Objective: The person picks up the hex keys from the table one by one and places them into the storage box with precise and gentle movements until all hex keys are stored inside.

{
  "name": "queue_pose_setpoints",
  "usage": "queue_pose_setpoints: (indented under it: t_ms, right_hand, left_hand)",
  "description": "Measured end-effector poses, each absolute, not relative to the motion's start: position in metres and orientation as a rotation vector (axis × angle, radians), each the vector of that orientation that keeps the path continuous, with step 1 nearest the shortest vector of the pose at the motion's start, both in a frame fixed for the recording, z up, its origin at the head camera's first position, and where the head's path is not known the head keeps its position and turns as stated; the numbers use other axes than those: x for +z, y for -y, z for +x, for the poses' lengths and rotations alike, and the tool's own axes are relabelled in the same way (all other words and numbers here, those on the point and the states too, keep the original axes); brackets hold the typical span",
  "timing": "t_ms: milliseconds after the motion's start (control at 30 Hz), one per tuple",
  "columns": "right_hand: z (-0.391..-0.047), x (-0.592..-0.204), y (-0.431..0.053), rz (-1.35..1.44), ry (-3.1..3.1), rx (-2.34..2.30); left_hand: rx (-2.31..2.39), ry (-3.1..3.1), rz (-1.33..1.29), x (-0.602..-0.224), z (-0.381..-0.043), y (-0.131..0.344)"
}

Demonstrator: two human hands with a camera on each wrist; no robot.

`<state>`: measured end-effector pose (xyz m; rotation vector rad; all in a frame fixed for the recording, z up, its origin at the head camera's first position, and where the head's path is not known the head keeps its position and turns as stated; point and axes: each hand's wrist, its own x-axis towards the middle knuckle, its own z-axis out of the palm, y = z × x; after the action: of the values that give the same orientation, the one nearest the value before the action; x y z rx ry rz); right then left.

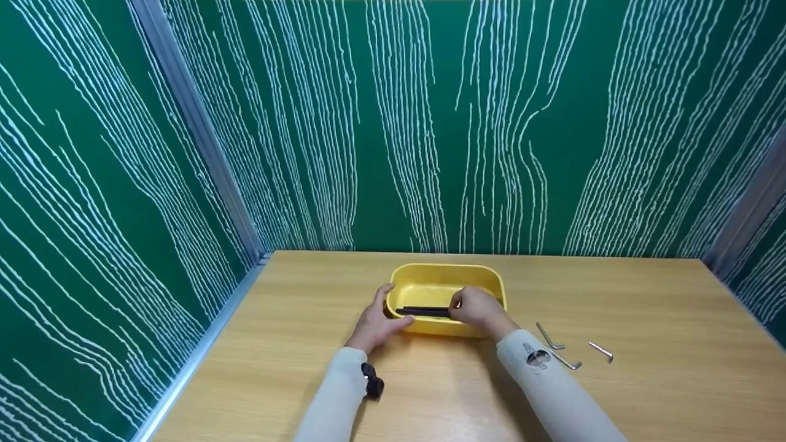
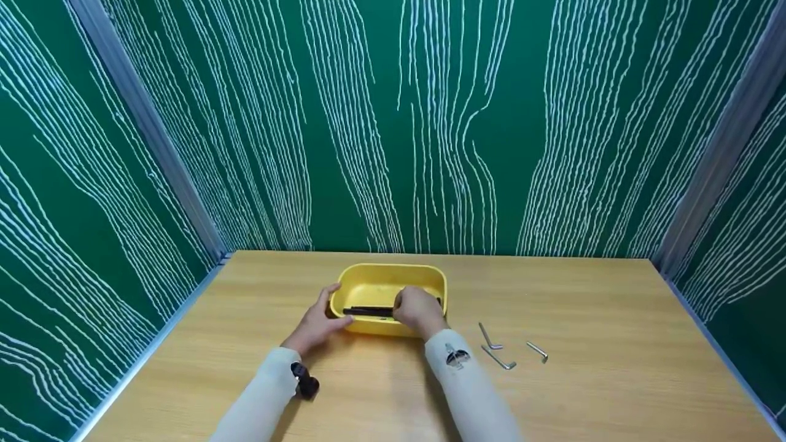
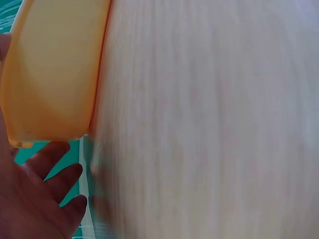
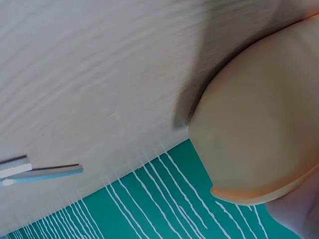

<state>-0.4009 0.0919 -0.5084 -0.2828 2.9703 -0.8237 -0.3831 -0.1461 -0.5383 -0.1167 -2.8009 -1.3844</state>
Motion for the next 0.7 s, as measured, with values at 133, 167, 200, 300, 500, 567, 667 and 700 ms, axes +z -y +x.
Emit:
queue_pose_setpoints:
  t_ms: [133, 167, 200, 300, 500, 567, 667, 700]
  right_hand:
    - [-0.4, -0.507, -0.093, -0.296, -3.014, -0.826]
    - [-0.4, -0.506, -0.093, -0.306, -3.021, -0.829]
    - [-0.4, -0.506, -0.093, -0.307, -3.025, -0.836]
    - [-0.398, -0.505, -0.095, -0.327, -3.051, -0.854]
    - [-0.392, -0.505, -0.097, -0.42, -3.139, -0.887]
    - [-0.391, -0.503, -0.098, -0.425, -3.145, -0.893]
    - [-0.389, -0.5, -0.101, -0.409, -3.142, -0.883]
    - [-0.388, -0.499, -0.102, -0.409, -3.141, -0.877]
  left_hand:
    - [-1.368, 2.781, -0.139, -0.54, -0.384, 0.148]
    - [-1.374, 2.773, -0.143, -0.541, -0.384, 0.148]
    - [-1.378, 2.767, -0.147, -0.541, -0.384, 0.149]
    - [-1.384, 2.768, -0.149, -0.543, -0.385, 0.149]
    - [-1.402, 2.777, -0.146, -0.543, -0.385, 0.147]
    - [-1.404, 2.777, -0.147, -0.543, -0.384, 0.147]
    - [-1.4, 2.778, -0.148, -0.541, -0.384, 0.147]
    - [-1.398, 2.777, -0.148, -0.54, -0.384, 0.147]
